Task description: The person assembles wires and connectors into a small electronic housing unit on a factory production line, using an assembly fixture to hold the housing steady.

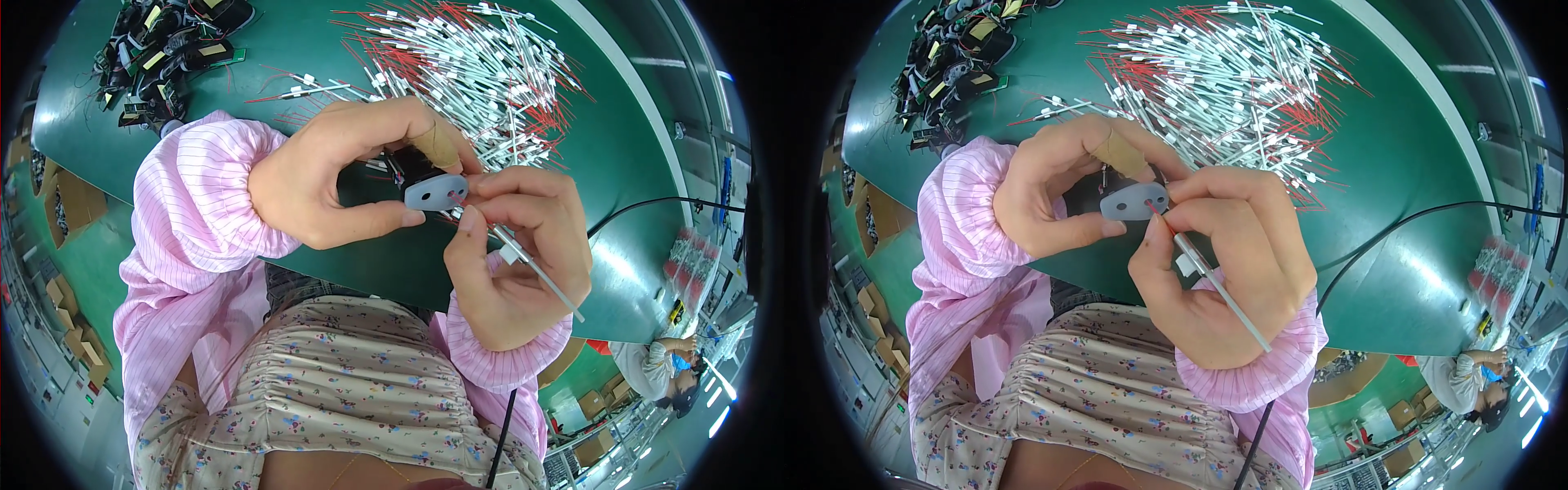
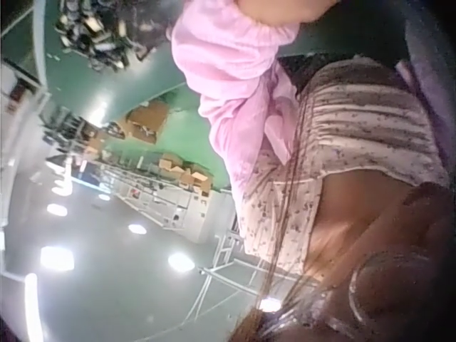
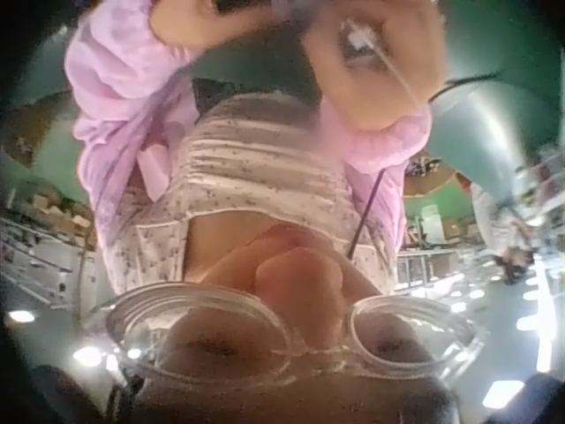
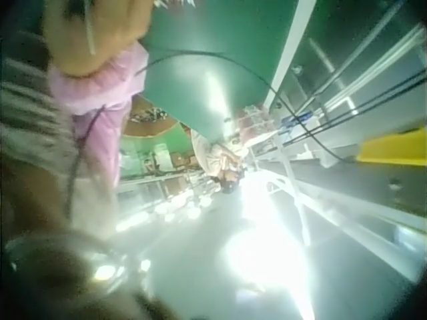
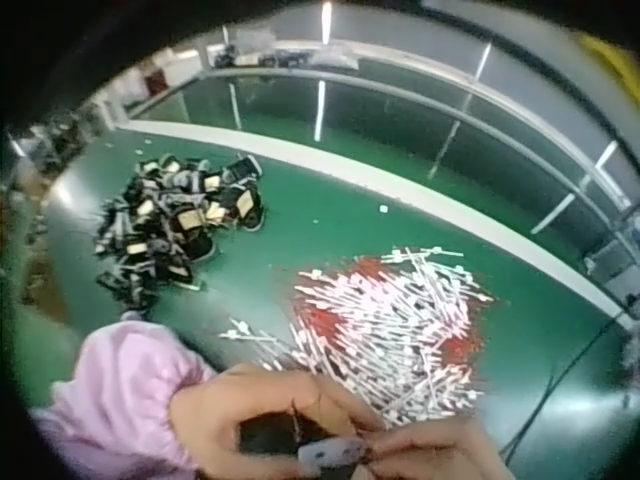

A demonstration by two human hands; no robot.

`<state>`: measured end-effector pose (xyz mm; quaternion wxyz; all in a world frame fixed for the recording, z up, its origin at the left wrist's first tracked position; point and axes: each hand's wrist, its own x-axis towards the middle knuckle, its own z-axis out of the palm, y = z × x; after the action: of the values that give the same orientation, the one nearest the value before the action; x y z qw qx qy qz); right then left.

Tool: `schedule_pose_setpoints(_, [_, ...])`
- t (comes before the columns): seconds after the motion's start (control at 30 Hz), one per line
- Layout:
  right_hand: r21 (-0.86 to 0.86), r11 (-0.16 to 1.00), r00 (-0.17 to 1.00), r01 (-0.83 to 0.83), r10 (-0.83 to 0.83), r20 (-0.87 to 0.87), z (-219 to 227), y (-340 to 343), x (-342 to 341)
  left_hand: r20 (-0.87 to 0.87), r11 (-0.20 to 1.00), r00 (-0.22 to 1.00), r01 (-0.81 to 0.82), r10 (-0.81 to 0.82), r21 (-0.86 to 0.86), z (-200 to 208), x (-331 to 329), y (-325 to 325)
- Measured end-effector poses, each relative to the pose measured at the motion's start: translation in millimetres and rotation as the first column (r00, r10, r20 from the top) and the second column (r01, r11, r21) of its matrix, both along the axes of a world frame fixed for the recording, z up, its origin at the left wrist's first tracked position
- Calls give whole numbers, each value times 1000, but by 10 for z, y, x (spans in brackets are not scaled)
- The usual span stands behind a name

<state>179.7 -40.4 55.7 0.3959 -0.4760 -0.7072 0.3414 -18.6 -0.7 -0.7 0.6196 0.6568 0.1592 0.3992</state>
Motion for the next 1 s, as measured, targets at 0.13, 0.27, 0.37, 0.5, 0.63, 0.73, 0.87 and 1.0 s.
schedule_pose_setpoints(0.13, [10,1000,1000,15,-14,-16,-11,-4,-9,-3,1000,1000,3,-3,-3,3,-1,4])
schedule_pose_setpoints(0.27, [20,999,998,42,-42,-37,-27,-12,-38,12,1000,1000,1,-1,6,1,2,1])
schedule_pose_setpoints(0.37, [99,991,995,88,-82,-65,-87,9,-48,4,1000,1000,6,-6,15,-12,0,5])
schedule_pose_setpoints(0.5, [104,991,994,87,-80,-70,-98,15,-46,-16,1000,1000,-6,6,20,-8,4,4])
schedule_pose_setpoints(0.63, [186,981,999,51,-49,-11,-148,49,-28,-69,997,997,-23,28,74,23,14,11])
schedule_pose_setpoints(0.73, [198,980,999,34,-41,31,-145,104,-32,-165,979,978,-98,129,180,98,29,9])
schedule_pose_setpoints(0.87, [-49,990,985,132,-136,-104,3,46,-2,-229,947,945,-169,235,274,102,-20,29])
schedule_pose_setpoints(1.0, [-70,987,975,145,-155,-161,20,26,34,-201,932,939,-215,280,293,117,-28,41])
